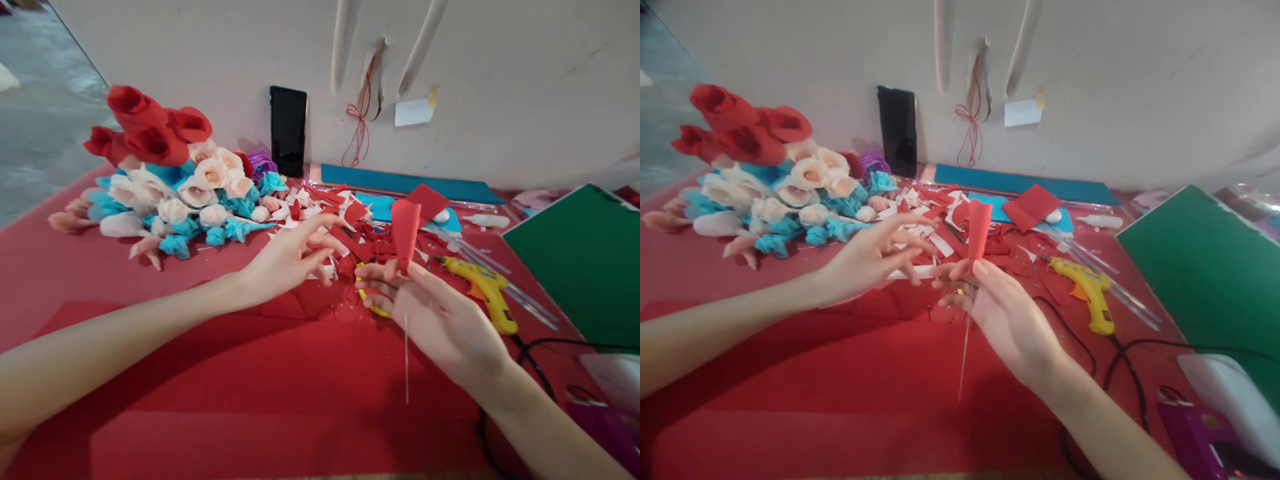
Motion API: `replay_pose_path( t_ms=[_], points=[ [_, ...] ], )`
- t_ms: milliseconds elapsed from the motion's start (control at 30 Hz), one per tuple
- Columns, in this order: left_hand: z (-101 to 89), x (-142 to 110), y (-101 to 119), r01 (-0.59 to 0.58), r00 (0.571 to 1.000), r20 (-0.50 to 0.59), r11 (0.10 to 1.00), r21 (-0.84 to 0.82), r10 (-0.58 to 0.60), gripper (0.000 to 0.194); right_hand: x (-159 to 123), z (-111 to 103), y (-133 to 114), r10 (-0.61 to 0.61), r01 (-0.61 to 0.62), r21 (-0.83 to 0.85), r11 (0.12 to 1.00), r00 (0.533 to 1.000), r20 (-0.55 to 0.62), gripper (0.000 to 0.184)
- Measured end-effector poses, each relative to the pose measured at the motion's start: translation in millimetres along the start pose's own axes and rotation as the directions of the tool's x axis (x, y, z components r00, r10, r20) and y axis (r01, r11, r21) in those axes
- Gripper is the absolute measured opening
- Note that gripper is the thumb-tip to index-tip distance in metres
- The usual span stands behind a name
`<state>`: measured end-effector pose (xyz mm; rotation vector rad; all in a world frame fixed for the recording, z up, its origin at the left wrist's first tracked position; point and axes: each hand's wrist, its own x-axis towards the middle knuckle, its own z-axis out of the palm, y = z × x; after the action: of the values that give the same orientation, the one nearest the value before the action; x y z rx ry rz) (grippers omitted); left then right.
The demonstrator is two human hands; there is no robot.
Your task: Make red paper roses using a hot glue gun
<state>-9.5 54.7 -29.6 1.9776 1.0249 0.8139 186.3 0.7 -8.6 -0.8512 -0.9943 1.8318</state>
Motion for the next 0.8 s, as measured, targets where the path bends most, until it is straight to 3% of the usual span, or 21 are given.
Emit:
replay_pose_path(
  t_ms=[67,133,167,267,333,433,500,567,633,733,800],
  points=[
    [2.7,-5,6,-0.047,0.996,0.069,0.985,-0.169,0.059,0.057,0,2,0,0.020,-0.021,0.016,1.000,0.997,0.072,0.029],
    [5.5,-10,12,-0.113,0.977,0.151,0.967,-0.230,0.150,0.062,-1,3,3,0.033,-0.034,0.008,0.999,0.989,0.145,0.028],
    [6.8,-12,16,-0.137,0.969,0.172,0.963,-0.233,0.179,0.057,-1,4,6,0.043,-0.043,-0.003,0.999,0.982,0.182,0.027],
    [9.5,-16,25,-0.119,0.914,0.348,0.956,-0.267,0.211,0.014,-4,7,14,0.101,-0.078,-0.088,0.993,0.952,0.290,0.022],
    [8.6,-15,27,-0.172,0.888,0.390,0.962,-0.214,0.245,0.019,-5,8,16,0.135,-0.099,-0.136,0.986,0.948,0.289,0.020],
    [0.5,-8,26,-0.221,0.930,0.313,0.974,0.055,0.193,0.014,-7,8,7,0.088,-0.064,-0.174,0.983,0.987,0.133,0.021],
    [-8.9,-1,21,-0.166,0.981,0.137,0.957,0.236,0.137,0.016,-8,3,-4,-0.046,0.028,-0.289,0.957,0.997,-0.056,0.020],
    [-18.8,5,14,-0.084,0.992,-0.069,0.948,0.307,0.110,0.022,-7,-3,-13,-0.229,0.111,-0.467,0.878,0.952,-0.204,0.019],
    [-26.1,10,7,-0.024,0.981,-0.178,0.961,0.276,0.075,0.037,-7,-8,-17,-0.339,0.137,-0.596,0.791,0.910,-0.240,0.018],
    [-28.2,12,-2,-0.024,0.992,-0.117,0.988,0.152,0.042,0.019,-8,-7,-13,-0.300,0.100,-0.641,0.761,0.931,-0.210,0.019],
    [-24.0,11,-2,-0.084,0.996,-0.030,0.994,0.063,0.086,0.050,-10,-1,-8,-0.230,0.055,-0.626,0.778,0.952,-0.201,0.020]
  ],
)
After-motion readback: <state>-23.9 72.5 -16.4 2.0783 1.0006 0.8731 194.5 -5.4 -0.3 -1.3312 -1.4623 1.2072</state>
